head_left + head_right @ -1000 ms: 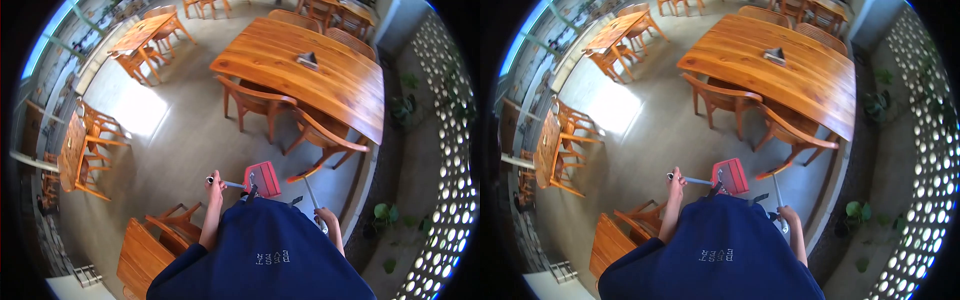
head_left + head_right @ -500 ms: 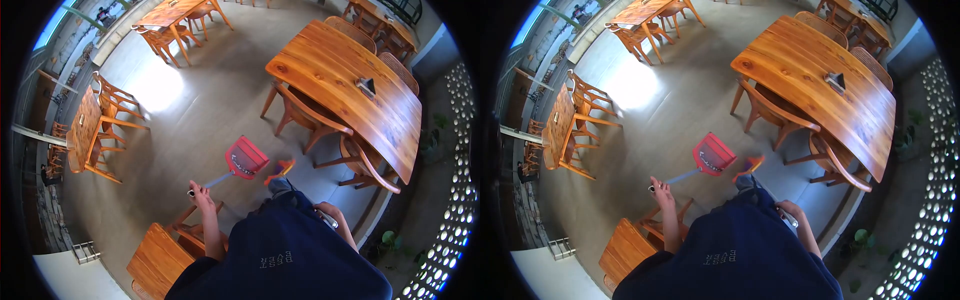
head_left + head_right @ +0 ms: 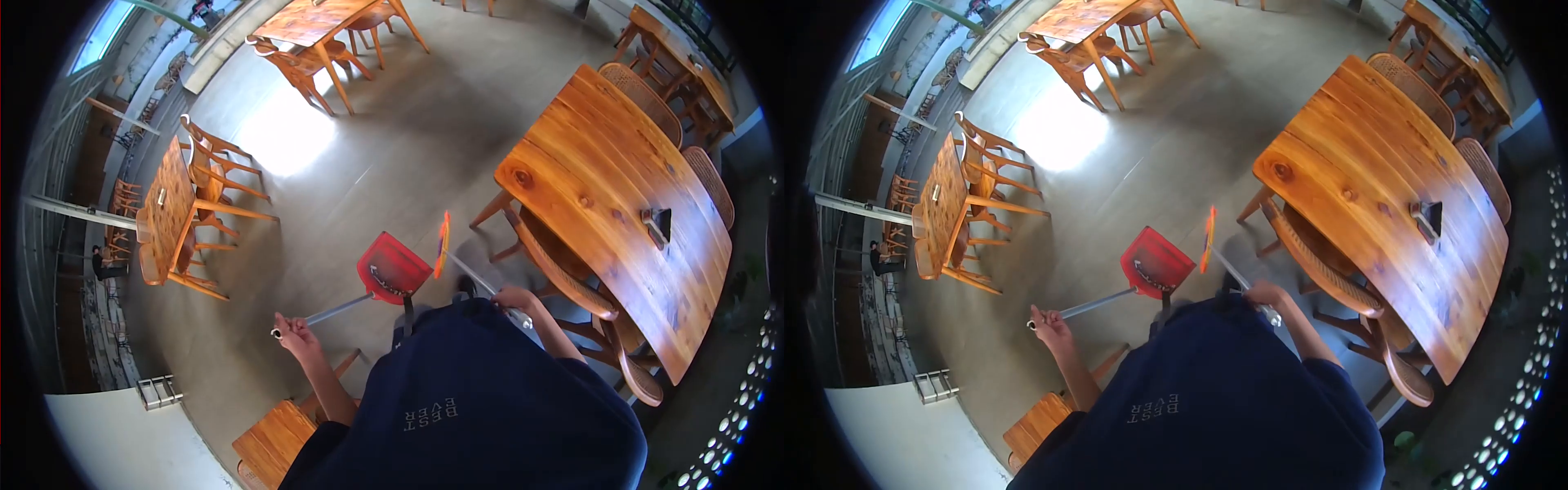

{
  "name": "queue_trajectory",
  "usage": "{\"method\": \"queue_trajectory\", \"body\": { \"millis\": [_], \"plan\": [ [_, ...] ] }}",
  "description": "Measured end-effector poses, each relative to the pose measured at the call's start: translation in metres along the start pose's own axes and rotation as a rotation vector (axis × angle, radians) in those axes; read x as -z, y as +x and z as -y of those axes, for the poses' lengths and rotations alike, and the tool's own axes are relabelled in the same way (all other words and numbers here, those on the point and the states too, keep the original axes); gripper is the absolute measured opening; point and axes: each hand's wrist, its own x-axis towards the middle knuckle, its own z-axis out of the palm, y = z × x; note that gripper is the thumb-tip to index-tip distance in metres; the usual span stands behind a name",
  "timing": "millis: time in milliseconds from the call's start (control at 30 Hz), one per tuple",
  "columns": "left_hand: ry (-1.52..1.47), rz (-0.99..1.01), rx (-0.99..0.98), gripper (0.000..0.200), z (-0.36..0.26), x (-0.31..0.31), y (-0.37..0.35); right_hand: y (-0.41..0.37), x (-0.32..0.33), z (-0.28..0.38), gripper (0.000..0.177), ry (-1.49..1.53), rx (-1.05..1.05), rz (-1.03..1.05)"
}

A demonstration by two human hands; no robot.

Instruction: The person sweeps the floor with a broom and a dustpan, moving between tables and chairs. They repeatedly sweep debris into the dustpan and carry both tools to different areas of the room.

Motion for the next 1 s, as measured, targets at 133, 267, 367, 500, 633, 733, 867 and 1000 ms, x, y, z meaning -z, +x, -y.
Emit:
{"method": "queue_trajectory", "body": {
  "millis": [133, 267, 367, 500, 633, 733, 867, 1000],
  "plan": [
    [-0.05, -0.003, -0.039, 0.027, 0.003, -0.033, 0.037, 0.037, 0.029, 0.032, 0.034, 0.086, 0.081, -0.084],
    [-0.089, -0.038, -0.04, 0.028, 0.034, -0.066, 0.09, 0.091, 0.052, 0.058, 0.028, 0.112, 0.022, -0.099],
    [-0.09, -0.086, -0.004, 0.029, 0.062, -0.11, 0.145, 0.125, 0.071, 0.085, 0.029, 0.128, 0.01, -0.171],
    [-0.037, -0.137, 0.077, 0.029, 0.107, -0.19, 0.219, 0.166, 0.113, 0.11, 0.028, 0.198, -0.028, -0.21],
    [-0.096, -0.004, 0.163, 0.03, 0.153, -0.266, 0.292, 0.152, 0.164, 0.178, 0.025, 0.183, 0.048, -0.328],
    [-0.068, 0.129, 0.215, 0.03, 0.184, -0.319, 0.329, 0.166, 0.191, 0.194, 0.025, 0.421, -0.088, -0.421],
    [-0.038, 0.288, 0.333, 0.029, 0.228, -0.42, 0.369, 0.174, 0.209, 0.211, 0.031, 0.732, -0.114, -0.535],
    [-0.06, 0.394, 0.355, 0.028, 0.275, -0.495, 0.393, 0.199, 0.247, 0.22, 0.032, 0.794, -0.177, -0.63]
  ]
}}
